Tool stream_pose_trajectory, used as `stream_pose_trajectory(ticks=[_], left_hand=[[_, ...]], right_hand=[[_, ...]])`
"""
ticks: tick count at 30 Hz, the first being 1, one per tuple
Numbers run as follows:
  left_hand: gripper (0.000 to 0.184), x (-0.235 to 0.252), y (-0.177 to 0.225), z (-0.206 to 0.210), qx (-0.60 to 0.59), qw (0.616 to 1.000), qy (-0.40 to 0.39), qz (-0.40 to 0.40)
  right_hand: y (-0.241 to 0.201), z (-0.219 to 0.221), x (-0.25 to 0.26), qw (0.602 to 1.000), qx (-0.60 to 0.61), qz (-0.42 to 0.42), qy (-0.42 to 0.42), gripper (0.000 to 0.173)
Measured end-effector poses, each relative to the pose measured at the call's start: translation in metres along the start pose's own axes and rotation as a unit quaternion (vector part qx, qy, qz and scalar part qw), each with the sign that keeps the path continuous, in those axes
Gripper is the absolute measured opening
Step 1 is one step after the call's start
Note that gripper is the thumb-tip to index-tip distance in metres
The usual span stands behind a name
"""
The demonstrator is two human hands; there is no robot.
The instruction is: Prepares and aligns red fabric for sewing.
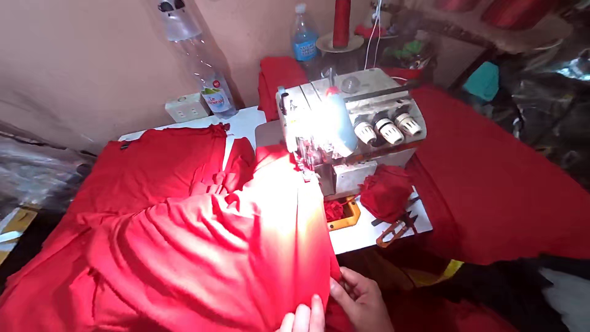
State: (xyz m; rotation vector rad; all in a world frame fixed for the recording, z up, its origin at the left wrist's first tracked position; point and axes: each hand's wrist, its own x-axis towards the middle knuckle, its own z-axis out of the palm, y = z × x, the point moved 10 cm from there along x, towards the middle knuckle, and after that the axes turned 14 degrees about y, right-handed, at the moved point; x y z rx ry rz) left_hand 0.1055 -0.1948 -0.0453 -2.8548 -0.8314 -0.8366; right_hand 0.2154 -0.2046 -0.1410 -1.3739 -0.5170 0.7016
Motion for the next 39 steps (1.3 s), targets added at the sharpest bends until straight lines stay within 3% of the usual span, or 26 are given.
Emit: stream_pose_trajectory(ticks=[6, 13, 26, 31, 39], left_hand=[[0.029, 0.02, -0.007, 0.011, 0.081, 0.997, 0.004, -0.015], [0.037, 0.037, -0.009, 0.029, 0.081, 0.995, -0.005, -0.055], [0.029, 0.07, -0.015, 0.026, 0.087, 0.99, 0.065, -0.088], [0.034, 0.083, -0.019, 0.032, 0.051, 0.993, 0.069, -0.081], [0.019, 0.079, -0.039, 0.023, -0.011, 0.979, 0.186, -0.082]], right_hand=[[-0.009, 0.009, 0.018, 1.0, 0.016, -0.017, -0.002, 0.008], [-0.016, 0.01, 0.037, 0.998, 0.025, -0.061, 0.006, 0.011], [-0.033, 0.018, 0.062, 0.991, 0.016, -0.129, 0.0, 0.01], [-0.048, 0.02, 0.073, 0.978, -0.034, -0.206, -0.013, 0.017], [-0.071, 0.014, 0.078, 0.94, -0.162, -0.299, 0.01, 0.022]])
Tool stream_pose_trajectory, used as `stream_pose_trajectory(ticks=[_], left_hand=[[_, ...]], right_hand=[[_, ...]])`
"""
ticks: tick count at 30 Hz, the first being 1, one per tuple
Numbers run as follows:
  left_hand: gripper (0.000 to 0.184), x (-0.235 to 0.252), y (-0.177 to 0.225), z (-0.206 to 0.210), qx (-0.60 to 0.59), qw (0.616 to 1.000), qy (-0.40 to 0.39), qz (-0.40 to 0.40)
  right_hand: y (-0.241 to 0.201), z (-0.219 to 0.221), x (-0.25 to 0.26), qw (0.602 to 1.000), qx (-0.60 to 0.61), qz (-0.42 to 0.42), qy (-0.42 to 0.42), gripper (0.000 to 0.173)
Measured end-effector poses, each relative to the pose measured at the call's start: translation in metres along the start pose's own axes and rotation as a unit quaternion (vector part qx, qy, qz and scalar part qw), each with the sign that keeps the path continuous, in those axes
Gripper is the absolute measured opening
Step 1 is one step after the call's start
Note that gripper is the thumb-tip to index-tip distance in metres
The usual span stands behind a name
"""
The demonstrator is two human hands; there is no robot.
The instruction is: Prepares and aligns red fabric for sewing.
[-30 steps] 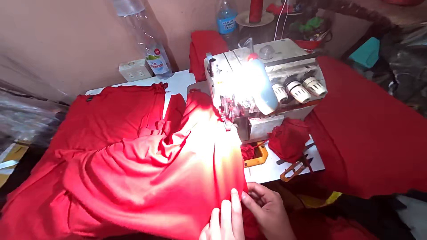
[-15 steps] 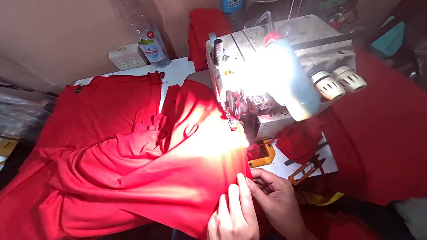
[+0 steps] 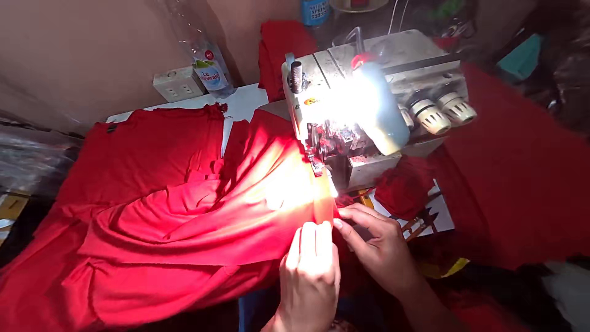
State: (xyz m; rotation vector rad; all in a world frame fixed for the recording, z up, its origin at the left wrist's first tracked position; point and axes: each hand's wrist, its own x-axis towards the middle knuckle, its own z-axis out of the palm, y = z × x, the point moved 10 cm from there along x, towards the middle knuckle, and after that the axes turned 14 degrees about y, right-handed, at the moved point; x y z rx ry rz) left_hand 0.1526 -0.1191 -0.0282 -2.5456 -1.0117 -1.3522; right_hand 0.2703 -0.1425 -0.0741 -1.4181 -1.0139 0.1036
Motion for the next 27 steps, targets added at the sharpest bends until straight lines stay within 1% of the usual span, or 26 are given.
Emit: stream_pose_trajectory(ticks=[2, 4, 7, 10, 13, 15, 19, 21, 23, 25, 27], left_hand=[[0.02, -0.009, -0.005, -0.009, 0.014, 1.0, 0.022, 0.012], [0.021, -0.016, -0.006, -0.015, -0.005, 0.999, 0.035, 0.037], [0.016, -0.022, -0.002, -0.022, -0.046, 0.994, 0.073, 0.067], [0.011, -0.027, 0.001, -0.023, -0.082, 0.988, 0.099, 0.089], [0.013, -0.03, 0.007, -0.021, -0.089, 0.986, 0.093, 0.109], [0.014, -0.03, 0.011, -0.022, -0.087, 0.985, 0.091, 0.114], [0.015, -0.028, 0.012, -0.026, -0.093, 0.984, 0.1, 0.113], [0.015, -0.026, 0.015, -0.028, -0.086, 0.984, 0.101, 0.119], [0.016, -0.026, 0.017, -0.028, -0.077, 0.984, 0.108, 0.122], [0.015, -0.027, 0.019, -0.028, -0.075, 0.983, 0.112, 0.123], [0.015, -0.027, 0.019, -0.028, -0.077, 0.983, 0.11, 0.124]], right_hand=[[0.001, -0.003, -0.004, 1.0, -0.001, 0.016, -0.013, 0.023], [0.005, -0.004, -0.011, 0.999, 0.012, 0.039, -0.035, 0.021], [0.009, -0.008, -0.023, 0.992, 0.059, 0.096, -0.05, 0.019], [0.012, -0.012, -0.033, 0.98, 0.116, 0.153, -0.044, 0.012], [0.013, -0.014, -0.039, 0.967, 0.153, 0.202, -0.027, 0.005], [0.013, -0.014, -0.042, 0.958, 0.165, 0.232, -0.025, 0.006], [0.01, -0.015, -0.045, 0.943, 0.186, 0.274, -0.026, 0.017], [0.009, -0.015, -0.045, 0.937, 0.197, 0.287, -0.029, 0.022], [0.007, -0.014, -0.043, 0.935, 0.214, 0.281, -0.035, 0.025], [0.007, -0.013, -0.041, 0.934, 0.23, 0.272, -0.035, 0.024], [0.007, -0.011, -0.039, 0.937, 0.22, 0.27, -0.034, 0.02]])
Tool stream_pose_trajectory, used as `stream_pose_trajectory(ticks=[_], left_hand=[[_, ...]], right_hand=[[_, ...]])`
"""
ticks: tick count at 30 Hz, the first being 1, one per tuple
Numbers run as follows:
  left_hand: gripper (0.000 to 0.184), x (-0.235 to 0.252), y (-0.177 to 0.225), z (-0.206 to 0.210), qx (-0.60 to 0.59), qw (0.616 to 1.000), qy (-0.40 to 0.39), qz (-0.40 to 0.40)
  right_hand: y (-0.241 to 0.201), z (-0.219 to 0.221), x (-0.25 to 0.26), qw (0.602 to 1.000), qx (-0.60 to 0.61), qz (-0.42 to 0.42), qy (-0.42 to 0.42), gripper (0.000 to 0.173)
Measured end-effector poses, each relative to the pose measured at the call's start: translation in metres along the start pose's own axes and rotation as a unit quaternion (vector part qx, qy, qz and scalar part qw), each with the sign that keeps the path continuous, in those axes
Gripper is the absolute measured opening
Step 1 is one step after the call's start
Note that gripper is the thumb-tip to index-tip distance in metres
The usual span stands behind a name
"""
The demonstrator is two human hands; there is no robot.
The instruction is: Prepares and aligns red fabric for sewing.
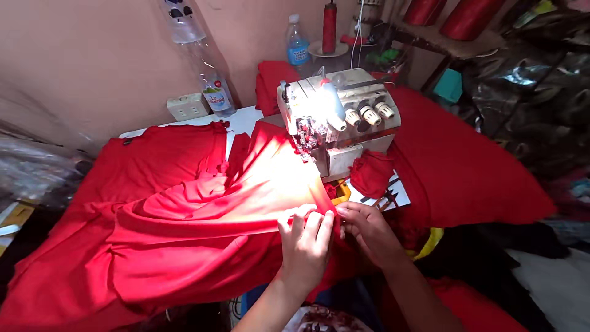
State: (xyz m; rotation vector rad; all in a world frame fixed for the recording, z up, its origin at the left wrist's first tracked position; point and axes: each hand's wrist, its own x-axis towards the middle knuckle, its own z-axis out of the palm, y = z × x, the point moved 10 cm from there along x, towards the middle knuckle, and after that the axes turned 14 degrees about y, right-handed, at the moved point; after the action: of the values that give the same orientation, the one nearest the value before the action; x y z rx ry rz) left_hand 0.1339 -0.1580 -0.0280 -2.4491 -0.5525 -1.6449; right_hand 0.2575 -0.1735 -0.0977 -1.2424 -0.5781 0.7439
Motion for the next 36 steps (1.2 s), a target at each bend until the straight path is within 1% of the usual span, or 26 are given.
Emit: stream_pose_trajectory(ticks=[2, 3, 4, 5, 6, 7, 8, 10, 11, 13, 15, 18, 20, 22, 24, 25, 27, 29, 31, 33, 35, 36], left_hand=[[0.014, -0.003, 0.0, 0.0, -0.011, 1.0, 0.003, 0.004], [0.017, -0.006, -0.002, 0.0, -0.02, 1.0, 0.011, 0.008], [0.023, -0.01, -0.005, -0.001, -0.028, 0.999, 0.019, 0.011], [0.034, -0.015, -0.008, -0.001, -0.019, 0.999, 0.021, 0.017], [0.049, -0.02, -0.011, 0.001, 0.012, 1.0, 0.009, 0.027], [0.055, -0.023, -0.016, 0.002, 0.04, 0.999, -0.001, 0.035], [0.049, -0.024, -0.02, 0.001, 0.054, 0.998, 0.004, 0.038], [0.024, -0.025, -0.028, -0.01, 0.049, 0.997, 0.049, 0.04], [0.019, -0.025, -0.029, -0.015, 0.048, 0.996, 0.06, 0.049], [0.018, -0.023, -0.027, -0.019, 0.053, 0.993, 0.071, 0.073], [0.018, -0.016, -0.028, -0.017, 0.061, 0.993, 0.063, 0.074], [0.015, 0.001, -0.038, -0.006, 0.079, 0.995, 0.038, 0.037], [0.017, 0.013, -0.046, 0.001, 0.088, 0.996, 0.007, 0.021], [0.019, 0.028, -0.056, 0.009, 0.091, 0.996, -0.026, 0.001], [0.022, 0.044, -0.071, 0.019, 0.077, 0.995, -0.046, -0.048], [0.022, 0.051, -0.081, 0.025, 0.064, 0.993, -0.063, -0.076], [0.016, 0.064, -0.096, 0.042, 0.05, 0.987, -0.116, -0.104], [0.025, 0.065, -0.111, 0.06, 0.043, 0.975, -0.186, -0.115], [0.028, 0.068, -0.119, 0.069, 0.045, 0.97, -0.209, -0.118], [0.025, 0.073, -0.12, 0.069, 0.065, 0.967, -0.212, -0.127], [0.021, 0.074, -0.115, 0.061, 0.104, 0.969, -0.19, -0.121], [0.023, 0.072, -0.113, 0.053, 0.13, 0.968, -0.181, -0.118]], right_hand=[[0.0, 0.001, 0.003, 0.999, -0.03, -0.007, 0.012, 0.015], [0.001, 0.002, 0.005, 0.999, -0.032, -0.009, 0.02, 0.015], [0.003, 0.001, 0.007, 0.999, -0.022, -0.009, 0.026, 0.016], [0.003, 0.0, 0.008, 0.999, -0.007, -0.01, 0.031, 0.016], [0.003, 0.0, 0.008, 0.999, 0.008, -0.011, 0.034, 0.017], [0.003, 0.0, 0.007, 0.999, 0.02, -0.012, 0.037, 0.017], [0.004, 0.0, 0.005, 0.999, 0.029, -0.012, 0.04, 0.017], [0.006, 0.001, 0.002, 0.998, 0.044, -0.014, 0.044, 0.017], [0.008, 0.001, 0.001, 0.998, 0.044, -0.014, 0.049, 0.017], [0.009, -0.001, 0.002, 0.997, 0.023, -0.024, 0.065, 0.015], [0.006, 0.0, 0.009, 0.995, 0.0, -0.047, 0.083, 0.013], [-0.003, 0.006, 0.026, 0.992, -0.038, -0.081, 0.094, 0.011], [-0.009, 0.012, 0.043, 0.989, -0.049, -0.101, 0.098, 0.012], [-0.015, 0.017, 0.061, 0.982, -0.078, -0.131, 0.107, 0.017], [-0.015, 0.021, 0.078, 0.978, -0.092, -0.148, 0.111, 0.027], [-0.013, 0.022, 0.086, 0.98, -0.084, -0.143, 0.109, 0.031], [-0.01, 0.022, 0.095, 0.985, -0.056, -0.125, 0.104, 0.035], [-0.009, 0.019, 0.094, 0.986, -0.039, -0.116, 0.111, 0.034], [-0.011, 0.014, 0.088, 0.986, -0.047, -0.109, 0.12, 0.034], [-0.012, 0.012, 0.08, 0.985, -0.064, -0.106, 0.12, 0.033], [-0.016, 0.014, 0.071, 0.984, -0.083, -0.115, 0.104, 0.031], [-0.018, 0.017, 0.066, 0.984, -0.096, -0.12, 0.092, 0.029]])
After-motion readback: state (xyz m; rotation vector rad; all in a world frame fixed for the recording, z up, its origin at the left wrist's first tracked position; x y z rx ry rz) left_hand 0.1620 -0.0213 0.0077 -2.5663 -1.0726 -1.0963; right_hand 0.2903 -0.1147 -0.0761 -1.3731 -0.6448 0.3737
